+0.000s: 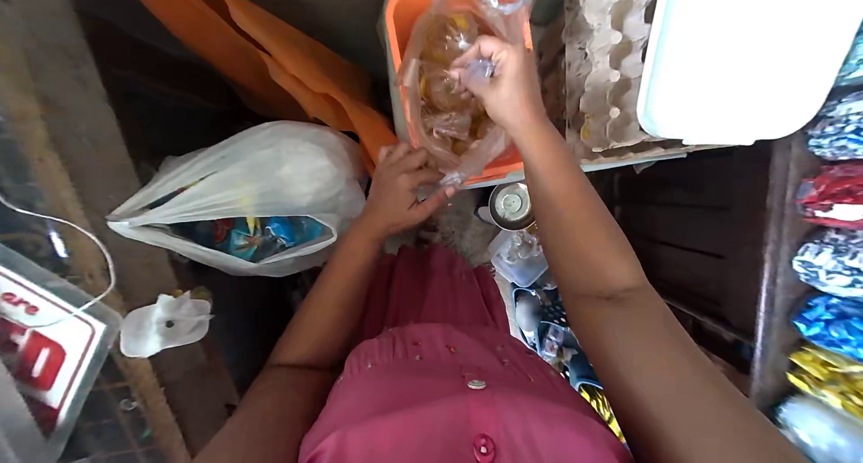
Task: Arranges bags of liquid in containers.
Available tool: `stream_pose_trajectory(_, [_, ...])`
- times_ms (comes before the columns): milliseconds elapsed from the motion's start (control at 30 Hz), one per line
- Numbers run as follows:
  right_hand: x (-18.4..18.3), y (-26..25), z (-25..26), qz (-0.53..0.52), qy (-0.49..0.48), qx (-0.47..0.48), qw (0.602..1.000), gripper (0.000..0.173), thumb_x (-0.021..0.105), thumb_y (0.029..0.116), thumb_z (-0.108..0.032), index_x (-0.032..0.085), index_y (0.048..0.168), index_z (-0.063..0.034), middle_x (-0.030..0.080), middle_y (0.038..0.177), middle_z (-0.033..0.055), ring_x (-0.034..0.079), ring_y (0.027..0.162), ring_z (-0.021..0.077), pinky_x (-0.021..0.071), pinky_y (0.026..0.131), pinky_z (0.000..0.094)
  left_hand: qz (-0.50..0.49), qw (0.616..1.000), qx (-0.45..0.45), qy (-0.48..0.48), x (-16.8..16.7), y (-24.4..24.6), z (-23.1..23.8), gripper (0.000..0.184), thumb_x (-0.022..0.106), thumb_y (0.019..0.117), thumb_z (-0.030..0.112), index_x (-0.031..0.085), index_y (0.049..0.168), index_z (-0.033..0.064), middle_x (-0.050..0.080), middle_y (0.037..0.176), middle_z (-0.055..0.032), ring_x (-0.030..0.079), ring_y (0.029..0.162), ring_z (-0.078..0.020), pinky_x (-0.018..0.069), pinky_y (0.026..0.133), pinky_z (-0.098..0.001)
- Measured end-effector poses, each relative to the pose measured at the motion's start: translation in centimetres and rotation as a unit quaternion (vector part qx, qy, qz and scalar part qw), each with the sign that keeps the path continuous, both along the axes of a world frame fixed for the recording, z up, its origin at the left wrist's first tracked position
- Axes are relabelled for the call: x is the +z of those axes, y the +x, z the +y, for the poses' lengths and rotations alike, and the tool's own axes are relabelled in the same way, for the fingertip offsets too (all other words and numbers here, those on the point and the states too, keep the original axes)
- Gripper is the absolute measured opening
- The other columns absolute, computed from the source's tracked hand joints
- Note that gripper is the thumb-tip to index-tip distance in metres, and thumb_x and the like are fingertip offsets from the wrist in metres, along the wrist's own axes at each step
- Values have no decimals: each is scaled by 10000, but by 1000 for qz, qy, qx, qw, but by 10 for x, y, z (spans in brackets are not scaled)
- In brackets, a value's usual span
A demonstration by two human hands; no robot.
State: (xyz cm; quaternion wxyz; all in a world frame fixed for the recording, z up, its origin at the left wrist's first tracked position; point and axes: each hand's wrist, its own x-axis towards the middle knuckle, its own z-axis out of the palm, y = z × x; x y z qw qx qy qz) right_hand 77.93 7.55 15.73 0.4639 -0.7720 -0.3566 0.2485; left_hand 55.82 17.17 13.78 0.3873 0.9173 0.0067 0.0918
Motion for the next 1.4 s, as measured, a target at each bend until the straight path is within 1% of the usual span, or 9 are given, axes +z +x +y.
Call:
stream_pose_trajectory(267, [84, -20, -72, -52, 208, -48, 976, 134, 716, 940, -46, 698, 1055, 21, 763, 955, 29, 743, 787, 108, 659, 721, 311, -21, 995, 95, 28, 0, -9, -14, 479, 424, 1065, 456, 749, 1183, 124, 669, 1226, -145, 585, 1131, -321, 358, 1043, -535])
stream_pose_trajectory(367, [132, -46, -147, -85, 246, -81, 962, 134, 725, 943, -65, 713, 1074, -93, 757, 1014, -50, 734, 817, 85, 654, 717, 286, -23, 993, 104, 41, 1, -11, -23, 532, 381, 1064, 501, 708, 1276, 139, 615, 1351, -185, 551, 1235, -360, 334, 1088, -568])
stream_pose_trajectory(500, [150, -92, -255, -72, 234, -213, 946, 154, 785, 909, -200, 754, 1060, -196, 764, 982, -54, 742, 813, 111, 647, 689, 267, -81, 987, 135, 39, 0, -14, -49, 552, 381, 1054, 504, 631, 1355, 114, 528, 1440, -231, 463, 1350, -385, 313, 1131, -561])
stream_pose_trajectory(667, [139, -129, -315, -71, 98, -289, 950, 151, 775, 913, -177, 760, 1053, -234, 763, 975, -126, 730, 774, 46, 645, 681, 241, -123, 989, 78, -14, -21, -37, -116, 471, 432, 1053, 450, 583, 1314, 89, 460, 1422, -155, 416, 1385, -233, 333, 1178, -374])
stream_pose_trajectory(800, [81, -164, -364, -33, -89, -396, 913, 147, 713, 923, -65, 710, 1039, 26, 763, 971, 27, 737, 797, 70, 651, 753, 293, 94, 988, -119, -34, -47, -70, -165, 405, 505, 1025, 323, 670, 1270, 46, 567, 1385, -250, 540, 1281, -421, 433, 1075, -566])
stream_pose_trajectory(967, [-45, -204, -423, 44, -191, -466, 862, 207, 689, 942, -62, 728, 1108, 55, 761, 1025, 176, 760, 874, 227, 632, 842, 417, 478, 819, -316, 30, -89, -88, -201, 456, 556, 1053, 327, 597, 1396, 30, 482, 1513, -226, 412, 1433, -426, 326, 1164, -623])
stream_pose_trajectory(1133, [-165, -219, -447, 153, -161, -567, 793, 225, 668, 978, -103, 710, 1129, 58, 758, 1003, 163, 753, 858, 201, 629, 841, 389, 598, 720, -342, 86, -140, -129, -215, 577, 488, 1055, 471, 536, 1475, 78, 421, 1576, -212, 342, 1488, -418, 270, 1182, -651])
stream_pose_trajectory(1267, [-246, -232, -465, 252, -106, -623, 733, 197, 637, 998, -88, 703, 1103, 65, 755, 977, 150, 751, 816, 177, 642, 808, 349, 620, 693, -342, 132, -164, -159, -227, 721, 451, 1027, 558, 432, 1543, 55, 297, 1631, -267, 179, 1540, -473, 127, 1219, -684])
stream_pose_trajectory(1400, [-307, -240, -466, 328, -38, -694, 640, 173, 618, 1008, -62, 673, 1080, 85, 742, 946, 145, 743, 785, 171, 641, 767, 324, 674, 650, -326, 130, -179, -166, -244, 709, 469, 1032, 508, 375, 1575, 62, 222, 1668, -247, 140, 1555, -454, 141, 1218, -681])
